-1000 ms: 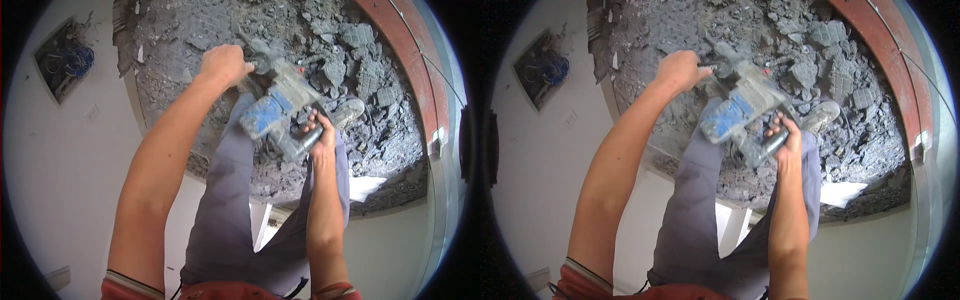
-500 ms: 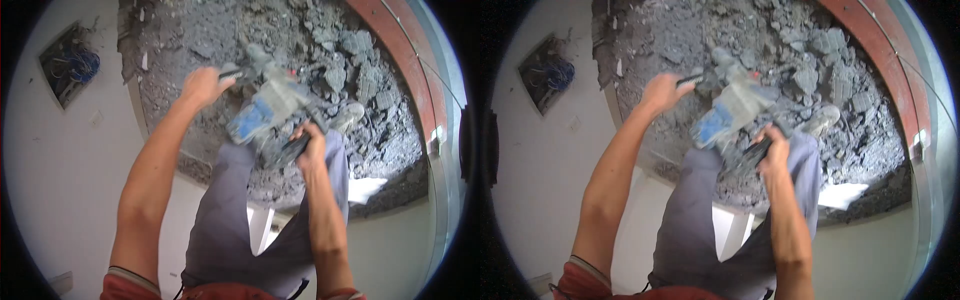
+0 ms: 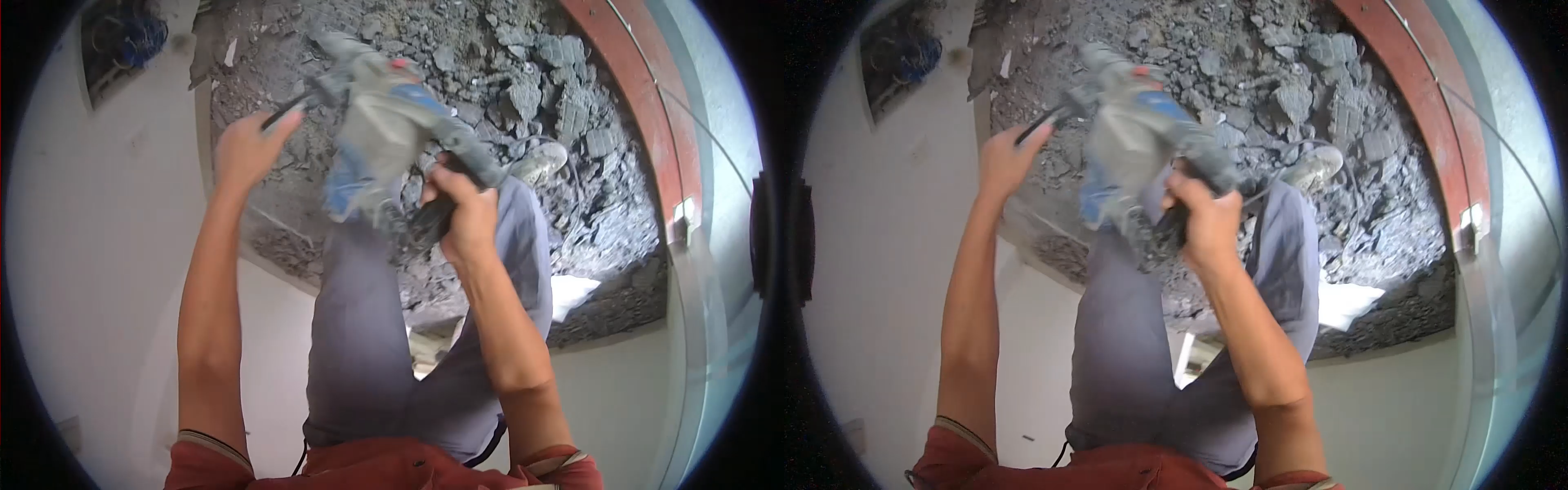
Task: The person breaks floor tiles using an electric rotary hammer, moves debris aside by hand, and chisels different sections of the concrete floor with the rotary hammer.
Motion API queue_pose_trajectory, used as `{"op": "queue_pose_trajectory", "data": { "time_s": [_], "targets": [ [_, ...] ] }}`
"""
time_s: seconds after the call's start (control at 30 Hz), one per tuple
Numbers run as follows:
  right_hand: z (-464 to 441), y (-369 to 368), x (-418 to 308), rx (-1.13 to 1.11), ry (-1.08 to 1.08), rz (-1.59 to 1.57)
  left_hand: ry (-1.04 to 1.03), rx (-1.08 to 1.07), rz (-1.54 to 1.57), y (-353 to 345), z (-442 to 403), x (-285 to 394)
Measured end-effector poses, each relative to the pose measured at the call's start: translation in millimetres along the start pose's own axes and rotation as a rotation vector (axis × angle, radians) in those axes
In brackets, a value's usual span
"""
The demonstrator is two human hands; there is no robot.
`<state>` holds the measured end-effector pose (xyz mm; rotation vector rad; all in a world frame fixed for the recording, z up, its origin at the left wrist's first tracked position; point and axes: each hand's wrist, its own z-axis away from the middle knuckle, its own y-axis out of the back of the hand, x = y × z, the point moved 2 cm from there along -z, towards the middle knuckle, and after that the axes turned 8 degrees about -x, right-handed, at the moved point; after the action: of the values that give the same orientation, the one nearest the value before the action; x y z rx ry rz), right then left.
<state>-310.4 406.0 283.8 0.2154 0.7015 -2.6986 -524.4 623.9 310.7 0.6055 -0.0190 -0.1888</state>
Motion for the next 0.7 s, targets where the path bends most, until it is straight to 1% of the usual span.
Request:
{"op": "queue_pose_trajectory", "data": {
  "time_s": [0.03,0.07,0.1,0.17,0.2,0.23,0.27,0.3,0.33,0.37,0.4,0.47,0.5,0.53,0.6,0.67,0.7],
  "targets": [
    [-11,11,-3,0.041,0.009,0.015,-0.028,-0.005,-0.034,-18,-26,9],
    [-18,32,-4,0.090,0.007,0.023,-0.058,-0.056,-0.009,-41,-52,23],
    [-15,53,2,0.150,-0.004,0.024,-0.086,-0.136,0.019,-72,-64,29],
    [-5,82,2,0.237,0.047,0.071,-0.077,-0.164,0.028,-129,-71,39],
    [3,94,3,0.255,0.087,0.129,-0.150,-0.129,0.094,-149,-57,40],
    [10,96,7,0.269,0.081,0.177,-0.148,-0.169,0.155,-164,-53,36],
    [40,93,13,0.322,0.035,0.225,-0.132,-0.263,0.215,-179,-26,28],
    [62,85,16,0.343,0.010,0.235,-0.122,-0.294,0.224,-189,-1,13],
    [69,78,14,0.360,-0.017,0.268,-0.178,-0.265,0.281,-195,13,6],
    [68,74,14,0.362,-0.024,0.299,-0.244,-0.212,0.336,-195,7,2],
    [73,73,20,0.392,-0.071,0.228,-0.249,-0.189,0.345,-186,2,-3],
    [88,67,36,0.416,-0.115,0.151,-0.196,-0.230,0.185,-173,31,-20],
    [93,75,50,0.344,-0.142,0.102,-0.202,-0.231,0.150,-166,30,-27],
    [93,81,61,0.334,-0.096,0.037,-0.203,-0.203,0.155,-156,19,-26],
    [82,100,96,0.216,-0.061,-0.134,-0.291,-0.091,0.167,-140,11,-31],
    [57,96,113,0.282,-0.090,-0.239,-0.311,-0.163,-0.020,-134,-26,-25],
    [43,98,120,0.284,-0.069,-0.257,-0.313,-0.183,-0.039,-133,-42,-18]
  ]
}}
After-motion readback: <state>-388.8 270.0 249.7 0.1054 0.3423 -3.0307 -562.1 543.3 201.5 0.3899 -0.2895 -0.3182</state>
